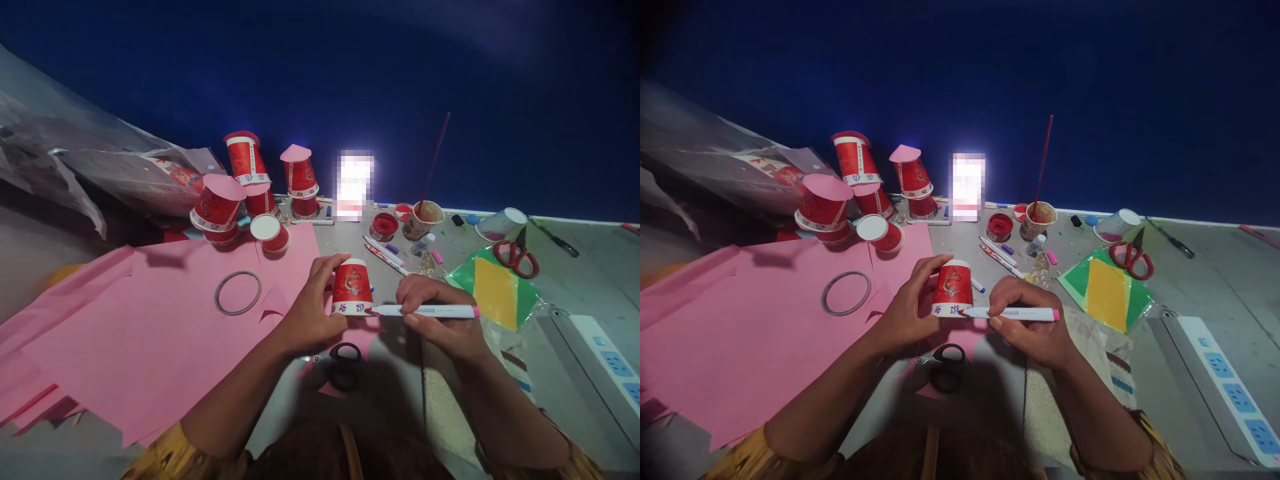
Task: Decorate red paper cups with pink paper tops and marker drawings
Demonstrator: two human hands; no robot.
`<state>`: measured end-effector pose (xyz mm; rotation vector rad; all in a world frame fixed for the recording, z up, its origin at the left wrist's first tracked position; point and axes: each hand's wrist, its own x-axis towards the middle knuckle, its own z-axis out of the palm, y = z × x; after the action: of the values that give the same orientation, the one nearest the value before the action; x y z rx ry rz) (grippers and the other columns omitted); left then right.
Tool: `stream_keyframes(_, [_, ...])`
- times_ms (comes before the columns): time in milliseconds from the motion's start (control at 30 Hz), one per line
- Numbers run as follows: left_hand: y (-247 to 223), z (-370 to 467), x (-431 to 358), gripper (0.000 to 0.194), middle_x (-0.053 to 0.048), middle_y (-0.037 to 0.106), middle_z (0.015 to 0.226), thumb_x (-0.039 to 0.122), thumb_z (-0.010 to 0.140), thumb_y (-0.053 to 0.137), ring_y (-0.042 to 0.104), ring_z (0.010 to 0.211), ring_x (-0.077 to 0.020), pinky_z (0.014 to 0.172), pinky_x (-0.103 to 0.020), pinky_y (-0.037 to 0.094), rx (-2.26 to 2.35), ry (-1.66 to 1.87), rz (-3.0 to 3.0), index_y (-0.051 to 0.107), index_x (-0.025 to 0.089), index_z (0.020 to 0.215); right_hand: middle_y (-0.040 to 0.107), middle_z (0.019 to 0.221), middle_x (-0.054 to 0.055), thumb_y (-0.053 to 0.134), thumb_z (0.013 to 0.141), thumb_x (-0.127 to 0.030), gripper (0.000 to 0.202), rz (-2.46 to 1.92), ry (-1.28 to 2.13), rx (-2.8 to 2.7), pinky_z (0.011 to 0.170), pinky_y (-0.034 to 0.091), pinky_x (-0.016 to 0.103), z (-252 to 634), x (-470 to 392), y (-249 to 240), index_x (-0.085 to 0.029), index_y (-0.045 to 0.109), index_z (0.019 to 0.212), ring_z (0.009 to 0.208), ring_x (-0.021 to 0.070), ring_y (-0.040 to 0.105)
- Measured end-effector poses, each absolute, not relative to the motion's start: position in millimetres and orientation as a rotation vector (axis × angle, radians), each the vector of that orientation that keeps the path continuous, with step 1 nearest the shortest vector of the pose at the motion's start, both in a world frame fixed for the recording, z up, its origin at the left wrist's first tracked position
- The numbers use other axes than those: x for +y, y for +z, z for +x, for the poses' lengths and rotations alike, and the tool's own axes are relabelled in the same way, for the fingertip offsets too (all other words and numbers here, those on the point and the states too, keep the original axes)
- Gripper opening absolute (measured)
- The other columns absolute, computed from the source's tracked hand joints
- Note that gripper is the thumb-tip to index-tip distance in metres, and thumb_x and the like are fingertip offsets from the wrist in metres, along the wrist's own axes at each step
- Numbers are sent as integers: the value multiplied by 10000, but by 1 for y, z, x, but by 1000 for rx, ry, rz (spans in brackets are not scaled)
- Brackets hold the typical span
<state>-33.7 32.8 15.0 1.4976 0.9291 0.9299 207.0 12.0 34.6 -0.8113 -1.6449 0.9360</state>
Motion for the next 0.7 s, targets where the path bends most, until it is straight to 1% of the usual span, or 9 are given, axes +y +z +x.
stream_keyframes(200, [14,-34,33,865,-100,415,1496,138,648,717,524,1409,-375,1200,-595,454,910,937,1501,480,310,1461,712,775,22,757,874,-142,94,-803,953,-1666,693,510,326,205,11,35,-234,741,868,724,183,641])
stream_keyframes(467, [15,-34,33,864,-105,411,1500,174,665,767,537,1390,-373,1195,-593,462,905,928,1504,475,306,1468,703,783,21,764,874,-150,92,-814,958,-1640,704,502,329,210,12,34,-238,738,878,735,186,634])
stream_keyframes(600, [14,-33,33,875,-101,422,1490,119,652,698,528,1405,-361,1210,-586,450,892,943,1517,471,303,1476,705,782,21,772,875,-165,80,-812,958,-1618,707,506,328,211,11,35,-239,741,878,731,185,636])
stream_keyframes(700, [13,-33,33,887,-102,420,1510,109,647,706,500,1437,-371,1227,-587,432,886,952,1529,470,305,1479,714,779,23,781,875,-181,70,-833,968,-1601,702,515,326,209,11,34,-238,741,874,723,187,645])
